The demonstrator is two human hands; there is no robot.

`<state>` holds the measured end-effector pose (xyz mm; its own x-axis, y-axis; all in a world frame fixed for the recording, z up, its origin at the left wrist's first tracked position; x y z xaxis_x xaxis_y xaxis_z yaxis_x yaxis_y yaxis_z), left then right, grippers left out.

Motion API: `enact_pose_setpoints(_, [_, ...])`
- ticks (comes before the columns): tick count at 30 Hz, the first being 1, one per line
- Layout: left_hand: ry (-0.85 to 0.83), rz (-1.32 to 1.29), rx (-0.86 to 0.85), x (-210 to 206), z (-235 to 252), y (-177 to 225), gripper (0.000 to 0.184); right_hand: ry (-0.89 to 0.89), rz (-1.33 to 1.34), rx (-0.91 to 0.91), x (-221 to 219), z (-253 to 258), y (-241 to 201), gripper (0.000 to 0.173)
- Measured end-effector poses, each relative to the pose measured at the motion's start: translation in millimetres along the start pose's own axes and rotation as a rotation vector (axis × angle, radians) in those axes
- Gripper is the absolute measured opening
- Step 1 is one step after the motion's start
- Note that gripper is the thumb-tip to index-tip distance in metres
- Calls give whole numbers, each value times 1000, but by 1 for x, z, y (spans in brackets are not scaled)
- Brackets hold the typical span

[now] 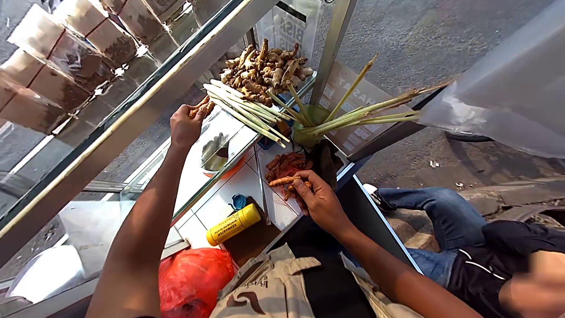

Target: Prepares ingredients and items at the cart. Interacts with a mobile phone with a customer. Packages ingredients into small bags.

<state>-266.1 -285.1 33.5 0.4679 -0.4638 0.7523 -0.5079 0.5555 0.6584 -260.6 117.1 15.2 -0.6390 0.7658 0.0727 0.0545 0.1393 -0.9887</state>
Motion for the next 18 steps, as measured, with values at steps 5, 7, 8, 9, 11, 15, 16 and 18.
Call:
enact_pose_setpoints(5, [-265,-133,-358,-4,-112,95,30,-5,149,-71,-4,7,1,18])
enact_pose_setpoints(7, [-350,-213,-438,-16,-154,112,23,2,243,-100,-8,10,-2,19])
enact_pose_setpoints(8, [-394,-245,-442,-25,-169,114,21,7,276,-109,-10,11,-3,19])
enact_pose_setpoints(9, [-438,-274,-420,-35,-182,114,20,13,293,-112,-12,12,-5,19])
enact_pose_setpoints(11, [-515,-361,-306,-56,-201,107,26,32,298,-109,-14,13,-7,19])
enact_pose_setpoints(15, [-535,-689,-67,-92,-219,98,30,105,219,-75,-13,13,-9,19])
enact_pose_setpoints(16, [-524,-775,-30,-97,-221,99,32,121,195,-62,-12,13,-11,19])
enact_pose_setpoints(18, [-501,-896,-11,-102,-226,103,37,157,134,-39,-9,13,-14,18])
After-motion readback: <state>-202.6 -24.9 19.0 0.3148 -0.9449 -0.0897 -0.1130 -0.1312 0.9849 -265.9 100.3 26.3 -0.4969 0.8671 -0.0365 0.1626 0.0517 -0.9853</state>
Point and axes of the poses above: each hand's wrist, its own z-axis towards the middle knuckle, its own x-axis out of the back of the hand, y = z × x, the point moved 7 cm from there along z, towards the middle knuckle, and after that the axes turned 6 degrees about -z, right-handed, at the moved point
